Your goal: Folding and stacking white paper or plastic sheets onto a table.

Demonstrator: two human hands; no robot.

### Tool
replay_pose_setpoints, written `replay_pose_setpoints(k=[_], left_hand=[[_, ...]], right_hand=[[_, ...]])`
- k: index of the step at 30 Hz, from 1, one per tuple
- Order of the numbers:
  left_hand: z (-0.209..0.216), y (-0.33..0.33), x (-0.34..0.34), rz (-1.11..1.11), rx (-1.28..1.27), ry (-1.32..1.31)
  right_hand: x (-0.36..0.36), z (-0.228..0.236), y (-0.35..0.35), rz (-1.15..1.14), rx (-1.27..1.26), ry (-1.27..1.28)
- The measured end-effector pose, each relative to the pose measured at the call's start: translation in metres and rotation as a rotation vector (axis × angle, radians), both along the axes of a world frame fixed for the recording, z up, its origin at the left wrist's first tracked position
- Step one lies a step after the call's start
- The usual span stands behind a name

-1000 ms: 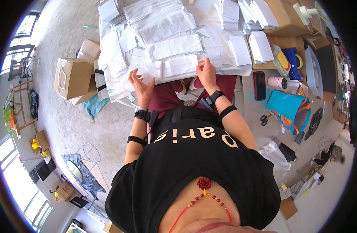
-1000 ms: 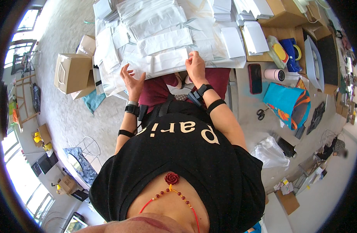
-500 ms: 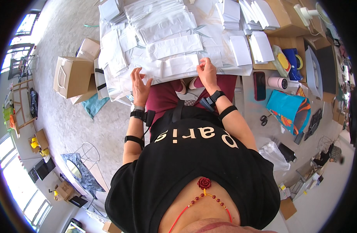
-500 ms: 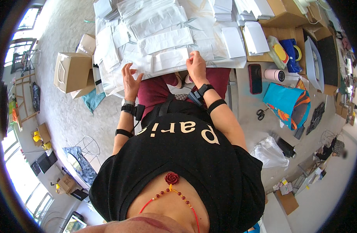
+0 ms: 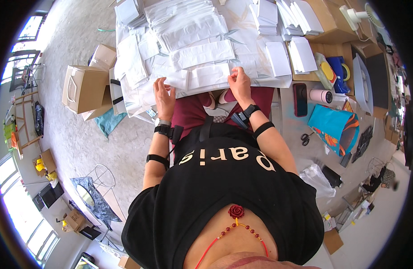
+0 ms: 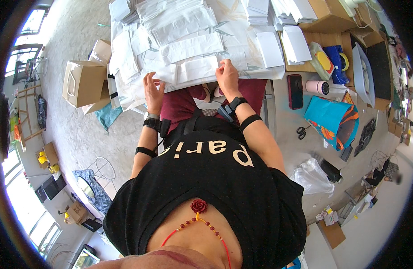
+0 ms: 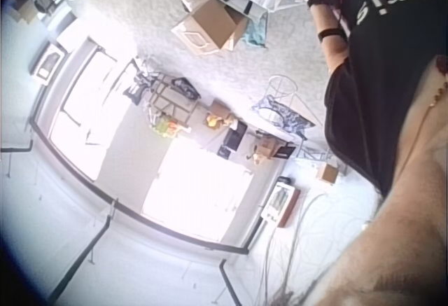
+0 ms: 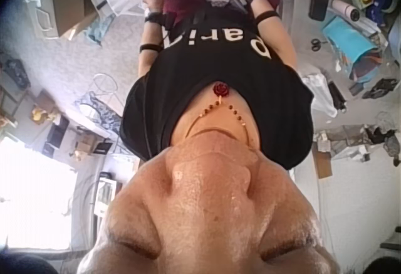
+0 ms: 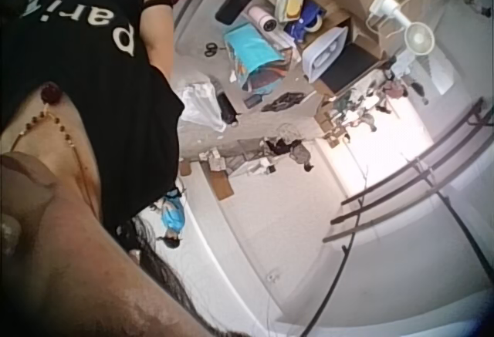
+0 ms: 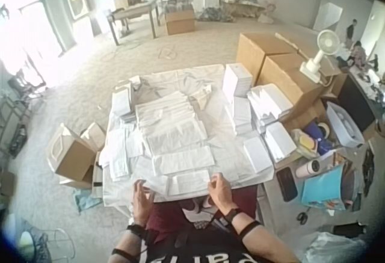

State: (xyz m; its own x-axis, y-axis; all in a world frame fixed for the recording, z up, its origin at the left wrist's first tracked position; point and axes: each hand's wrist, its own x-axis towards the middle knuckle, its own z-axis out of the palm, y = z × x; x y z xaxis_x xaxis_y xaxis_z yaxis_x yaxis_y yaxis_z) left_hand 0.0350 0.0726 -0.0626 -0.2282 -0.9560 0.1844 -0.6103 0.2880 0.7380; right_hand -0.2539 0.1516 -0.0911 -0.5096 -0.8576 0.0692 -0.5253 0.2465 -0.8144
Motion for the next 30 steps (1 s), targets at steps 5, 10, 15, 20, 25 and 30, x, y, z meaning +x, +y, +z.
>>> replay_pose_setpoints(k=[5,10,15,20,25,30], left_hand=[[-0.003,0.0,-0.004,0.052,0.032,0.039],[-0.006,0.0,-0.004,0.097,0.049,0.107],[-0.011,-0.001,-0.006,0.15,0.008,0.139],[-0.011,-0.002,-0.006,0.155,0.008,0.143],[-0.013,-0.001,-0.003,0.162,0.01,0.142],[-0.007,0.001,-0.006,0.166,0.055,0.147]], right_hand=[[-0.001,-0.002,-0.001,-0.002,-0.002,0.012],[-0.001,-0.002,-0.001,0.0,-0.015,-0.001],[-0.001,-0.004,-0.001,-0.002,-0.019,0.013],[-0.001,-0.005,-0.001,-0.002,-0.022,0.01],[-0.001,-0.004,-0.002,0.001,-0.023,0.028],[-0.001,-0.003,-0.001,0.0,-0.014,0.022]])
